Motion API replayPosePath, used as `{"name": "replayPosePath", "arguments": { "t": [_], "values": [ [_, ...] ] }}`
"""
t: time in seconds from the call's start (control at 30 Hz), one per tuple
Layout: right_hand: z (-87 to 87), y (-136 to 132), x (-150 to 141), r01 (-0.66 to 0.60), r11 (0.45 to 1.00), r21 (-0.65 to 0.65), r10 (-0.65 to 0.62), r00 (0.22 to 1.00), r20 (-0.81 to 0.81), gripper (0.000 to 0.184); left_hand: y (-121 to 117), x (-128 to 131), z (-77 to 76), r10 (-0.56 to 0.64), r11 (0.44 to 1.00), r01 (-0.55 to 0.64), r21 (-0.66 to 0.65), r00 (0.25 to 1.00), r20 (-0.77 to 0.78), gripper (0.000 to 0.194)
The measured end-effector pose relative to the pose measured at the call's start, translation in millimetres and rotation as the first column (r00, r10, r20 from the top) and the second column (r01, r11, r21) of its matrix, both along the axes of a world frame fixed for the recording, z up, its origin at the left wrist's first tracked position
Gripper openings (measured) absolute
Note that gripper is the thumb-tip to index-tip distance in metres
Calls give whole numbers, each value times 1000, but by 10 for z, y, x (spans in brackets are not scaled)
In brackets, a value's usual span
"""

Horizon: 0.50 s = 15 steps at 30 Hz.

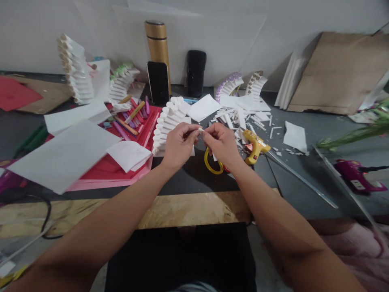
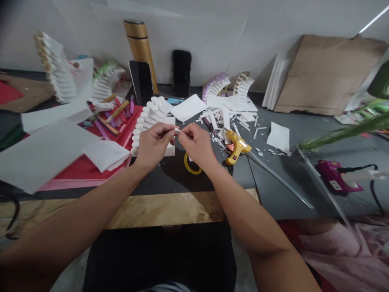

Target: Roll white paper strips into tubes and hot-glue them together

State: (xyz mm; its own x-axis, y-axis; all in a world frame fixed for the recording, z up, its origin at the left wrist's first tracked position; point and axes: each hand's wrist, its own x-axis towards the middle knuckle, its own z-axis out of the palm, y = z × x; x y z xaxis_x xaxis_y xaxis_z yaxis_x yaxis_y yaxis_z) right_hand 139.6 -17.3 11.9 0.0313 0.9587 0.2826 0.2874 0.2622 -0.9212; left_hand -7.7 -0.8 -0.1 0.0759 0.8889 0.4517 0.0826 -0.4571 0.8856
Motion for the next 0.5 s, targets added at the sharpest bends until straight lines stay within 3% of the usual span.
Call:
{"name": "replayPosePath", "arguments": {
  "t": [0.13, 0.27, 0.37, 0.5],
  "values": [
    [13, -38, -4, -12, 996, 88, 9, 999, 32, 22, -30, 20, -12, 130, 953, -86, 289, 982, -137, 14],
    [38, -61, 7, -95, 992, 78, 95, 995, 5, 27, -44, 12, -26, 199, 906, -99, 412, 958, -207, 18],
    [57, -67, 33, -97, 993, 74, 99, 995, -17, 27, -43, -5, -20, 127, 922, -51, 385, 976, -176, 19],
    [50, -56, 104, -159, 984, 85, 156, 987, 32, 23, 17, -38, -15, -110, 989, 103, 105, 992, 62, 9]
  ]
}}
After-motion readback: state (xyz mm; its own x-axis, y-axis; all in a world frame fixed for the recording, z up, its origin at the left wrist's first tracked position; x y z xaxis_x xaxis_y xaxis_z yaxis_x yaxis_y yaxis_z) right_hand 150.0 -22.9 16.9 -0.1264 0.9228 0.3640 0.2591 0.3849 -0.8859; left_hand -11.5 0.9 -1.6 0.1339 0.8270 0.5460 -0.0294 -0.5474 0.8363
